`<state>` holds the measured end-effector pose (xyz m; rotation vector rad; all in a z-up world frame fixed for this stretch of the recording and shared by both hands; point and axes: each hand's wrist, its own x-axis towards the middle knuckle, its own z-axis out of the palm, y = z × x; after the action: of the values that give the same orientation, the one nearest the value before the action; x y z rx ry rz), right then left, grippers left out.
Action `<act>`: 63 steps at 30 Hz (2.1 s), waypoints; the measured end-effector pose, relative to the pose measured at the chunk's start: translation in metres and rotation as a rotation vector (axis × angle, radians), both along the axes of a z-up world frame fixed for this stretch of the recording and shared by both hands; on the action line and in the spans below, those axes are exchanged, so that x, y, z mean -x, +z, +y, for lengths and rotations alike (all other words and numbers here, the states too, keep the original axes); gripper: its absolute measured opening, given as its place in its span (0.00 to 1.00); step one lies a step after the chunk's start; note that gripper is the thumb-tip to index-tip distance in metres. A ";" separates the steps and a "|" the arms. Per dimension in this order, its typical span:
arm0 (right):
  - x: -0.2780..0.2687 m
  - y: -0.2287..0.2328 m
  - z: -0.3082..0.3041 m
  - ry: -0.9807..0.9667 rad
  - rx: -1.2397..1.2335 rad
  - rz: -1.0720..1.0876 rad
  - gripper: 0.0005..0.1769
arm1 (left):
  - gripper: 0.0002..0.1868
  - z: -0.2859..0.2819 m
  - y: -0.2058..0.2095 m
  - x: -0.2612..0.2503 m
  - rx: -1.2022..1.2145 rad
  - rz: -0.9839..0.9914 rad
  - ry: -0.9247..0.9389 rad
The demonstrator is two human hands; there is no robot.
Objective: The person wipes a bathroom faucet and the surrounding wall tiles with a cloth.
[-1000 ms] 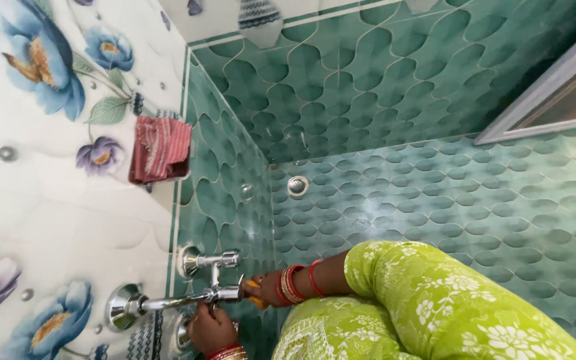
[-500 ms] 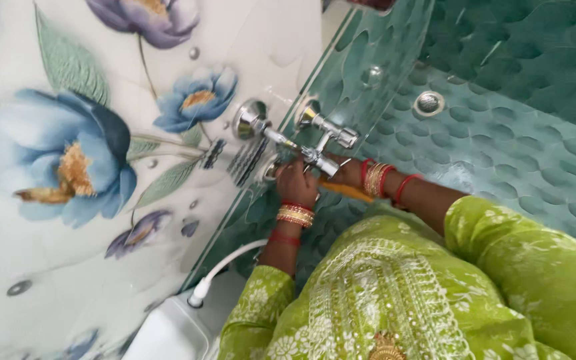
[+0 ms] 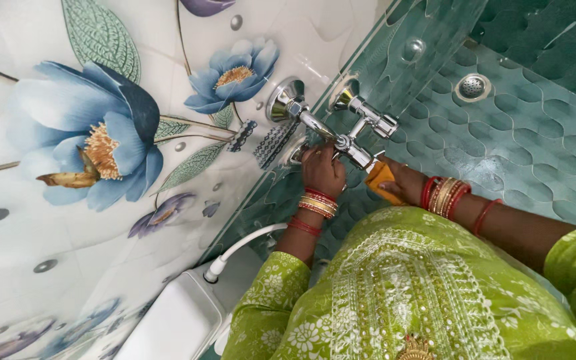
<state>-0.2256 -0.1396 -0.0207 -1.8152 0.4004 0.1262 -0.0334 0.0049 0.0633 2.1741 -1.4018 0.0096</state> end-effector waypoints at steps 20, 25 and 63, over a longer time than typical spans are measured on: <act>-0.085 -0.087 -0.042 0.141 -0.992 0.108 0.25 | 0.27 0.003 -0.006 -0.003 -0.008 0.010 -0.018; -0.054 -0.031 -0.011 -0.051 -0.451 0.105 0.23 | 0.26 0.003 -0.004 -0.001 -0.005 -0.017 0.002; 0.040 -0.070 -0.030 -0.279 -0.508 0.126 0.26 | 0.28 0.003 -0.009 -0.003 0.027 -0.006 -0.004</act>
<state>-0.2661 -0.1694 -0.0903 -1.2424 0.6438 0.1340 -0.0307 0.0081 0.0544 2.1510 -1.4009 0.0330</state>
